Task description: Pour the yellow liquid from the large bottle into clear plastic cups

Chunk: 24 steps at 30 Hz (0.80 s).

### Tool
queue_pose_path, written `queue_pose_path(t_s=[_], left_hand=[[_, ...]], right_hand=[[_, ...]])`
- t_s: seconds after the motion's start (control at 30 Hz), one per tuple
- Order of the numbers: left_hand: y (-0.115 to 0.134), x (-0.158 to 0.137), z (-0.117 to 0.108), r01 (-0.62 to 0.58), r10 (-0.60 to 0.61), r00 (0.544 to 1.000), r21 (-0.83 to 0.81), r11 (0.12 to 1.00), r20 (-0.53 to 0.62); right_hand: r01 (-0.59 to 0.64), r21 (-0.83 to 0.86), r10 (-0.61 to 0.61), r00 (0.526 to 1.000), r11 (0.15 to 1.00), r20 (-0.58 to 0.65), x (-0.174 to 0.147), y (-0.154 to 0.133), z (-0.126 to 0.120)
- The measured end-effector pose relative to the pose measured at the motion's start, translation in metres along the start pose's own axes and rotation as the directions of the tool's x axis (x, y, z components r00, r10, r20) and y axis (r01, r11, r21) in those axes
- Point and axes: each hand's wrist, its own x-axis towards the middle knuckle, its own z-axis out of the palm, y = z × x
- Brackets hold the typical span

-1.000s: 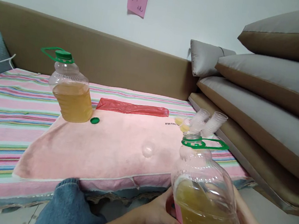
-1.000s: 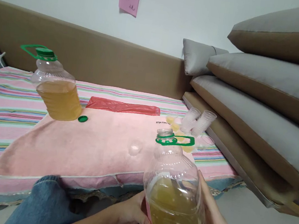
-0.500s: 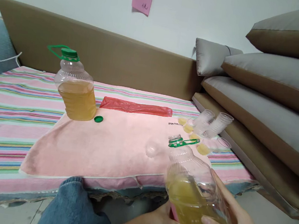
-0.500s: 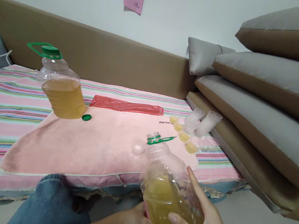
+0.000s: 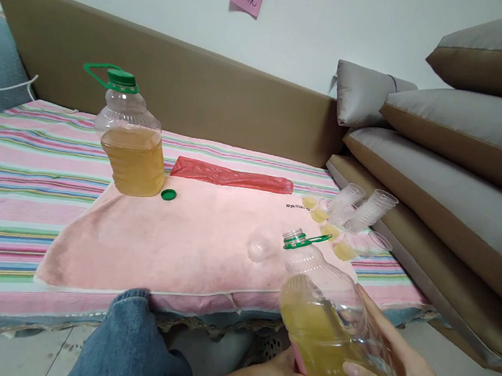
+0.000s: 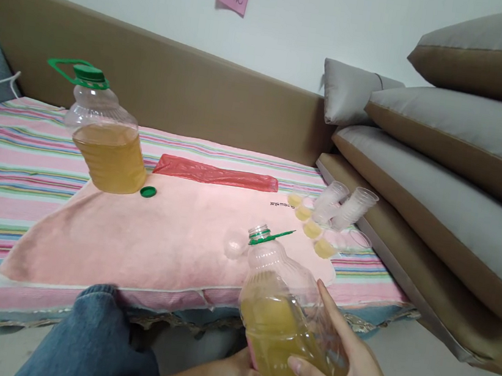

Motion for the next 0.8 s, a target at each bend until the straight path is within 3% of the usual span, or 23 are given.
queue_pose_path(t_s=[0.43, 0.57, 0.8], left_hand=[[-0.006, 0.002, 0.002, -0.062, 0.066, 0.994, -0.046, 0.997, 0.087], [-0.009, 0.004, 0.001, -0.069, 0.076, 0.993, -0.073, 0.995, 0.090], [-0.008, 0.002, 0.004, -0.065, 0.071, 0.989, -0.056, 0.996, 0.128]], right_hand=[[0.003, -0.055, -0.003, 1.000, 0.998, -0.011, 0.005, -0.008, -0.002], [0.003, -0.066, -0.007, 0.998, 0.998, -0.065, 0.004, -0.010, 0.002], [-0.067, -0.082, 0.063, 0.996, 0.994, -0.057, 0.005, -0.012, 0.003]])
